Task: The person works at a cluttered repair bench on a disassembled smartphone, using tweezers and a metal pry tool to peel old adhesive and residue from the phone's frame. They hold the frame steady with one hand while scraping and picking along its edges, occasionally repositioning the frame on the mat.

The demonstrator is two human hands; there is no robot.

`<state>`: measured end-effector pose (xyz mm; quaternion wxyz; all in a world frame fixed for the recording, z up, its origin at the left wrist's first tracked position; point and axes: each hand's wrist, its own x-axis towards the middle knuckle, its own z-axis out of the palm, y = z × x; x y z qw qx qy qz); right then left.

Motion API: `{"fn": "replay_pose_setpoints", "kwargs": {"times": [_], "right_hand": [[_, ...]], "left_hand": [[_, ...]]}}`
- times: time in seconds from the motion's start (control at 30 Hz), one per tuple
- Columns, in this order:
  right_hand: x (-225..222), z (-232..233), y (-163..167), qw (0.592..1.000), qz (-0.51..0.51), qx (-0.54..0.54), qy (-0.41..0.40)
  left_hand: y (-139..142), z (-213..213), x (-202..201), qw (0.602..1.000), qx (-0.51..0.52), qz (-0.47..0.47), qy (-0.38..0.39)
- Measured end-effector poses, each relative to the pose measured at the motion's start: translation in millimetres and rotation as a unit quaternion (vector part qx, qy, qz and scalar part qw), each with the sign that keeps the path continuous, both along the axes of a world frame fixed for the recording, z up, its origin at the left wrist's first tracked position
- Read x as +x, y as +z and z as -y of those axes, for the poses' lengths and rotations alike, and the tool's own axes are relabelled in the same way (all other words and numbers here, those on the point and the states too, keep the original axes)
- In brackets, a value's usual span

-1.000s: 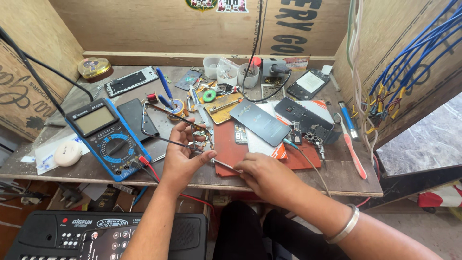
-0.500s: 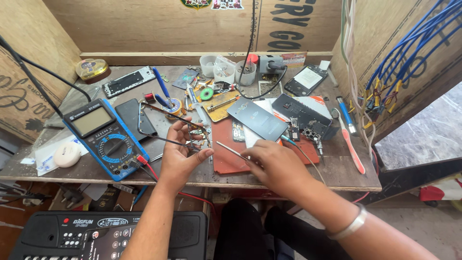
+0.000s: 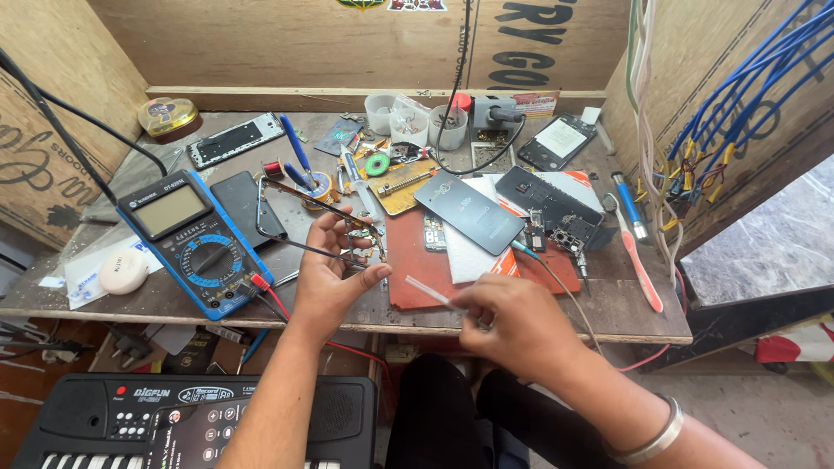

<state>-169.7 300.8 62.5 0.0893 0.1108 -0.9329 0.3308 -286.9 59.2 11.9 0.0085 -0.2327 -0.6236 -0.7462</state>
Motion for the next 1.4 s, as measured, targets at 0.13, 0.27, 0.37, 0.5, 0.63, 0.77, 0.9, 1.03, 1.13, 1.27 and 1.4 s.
{"fn": "replay_pose_setpoints", "kwargs": {"times": [0.13, 0.27, 0.37, 0.5, 0.63, 0.77, 0.9, 1.03, 1.13, 1.27, 1.4], "right_hand": [[-0.3, 5.4, -4.8, 0.992, -0.110, 0.055, -0.025], [18.5, 14.5, -13.3, 0.999, -0.031, 0.033, 0.015], [25.7, 8.6, -12.5, 1.000, -0.013, 0.002, 0.026], [10.8, 2.0, -11.0, 0.997, -0.075, -0.023, -0.002], [2.5, 12.3, -16.4, 0.998, -0.059, -0.024, -0.016], [14.6, 16.1, -19.1, 0.999, -0.020, -0.031, 0.016], [18.7, 10.2, -16.0, 0.995, -0.095, -0.029, 0.011], [17.2, 13.4, -19.1, 0.985, -0.159, 0.022, 0.057], [10.0, 17.1, -24.2, 0.974, -0.202, 0.044, 0.087], [3.3, 18.0, -30.0, 0.975, -0.192, 0.056, 0.095], [0.2, 16.2, -32.1, 0.975, -0.182, 0.063, 0.114]], "left_hand": [[0.4, -0.2, 1.2, 1.000, 0.000, 0.004, 0.001], [0.6, 0.8, -0.6, 1.000, -0.007, 0.008, 0.000], [-0.7, 0.5, -0.8, 1.000, 0.004, -0.005, -0.010], [-1.2, -0.1, -0.7, 1.000, -0.001, 0.002, -0.003], [-0.4, -1.3, -0.4, 1.000, 0.004, 0.005, 0.000], [-0.7, 0.6, -0.6, 1.000, 0.003, 0.010, -0.005], [-2.4, -0.9, -0.8, 1.000, 0.012, -0.012, -0.008], [-2.2, 0.2, -1.1, 1.000, 0.008, -0.011, -0.004], [-2.0, 0.1, 0.0, 1.000, 0.006, -0.008, -0.002], [-1.2, -0.3, 0.5, 1.000, 0.003, -0.008, 0.002], [-1.2, -0.7, 0.1, 1.000, 0.011, -0.003, -0.002]]}}
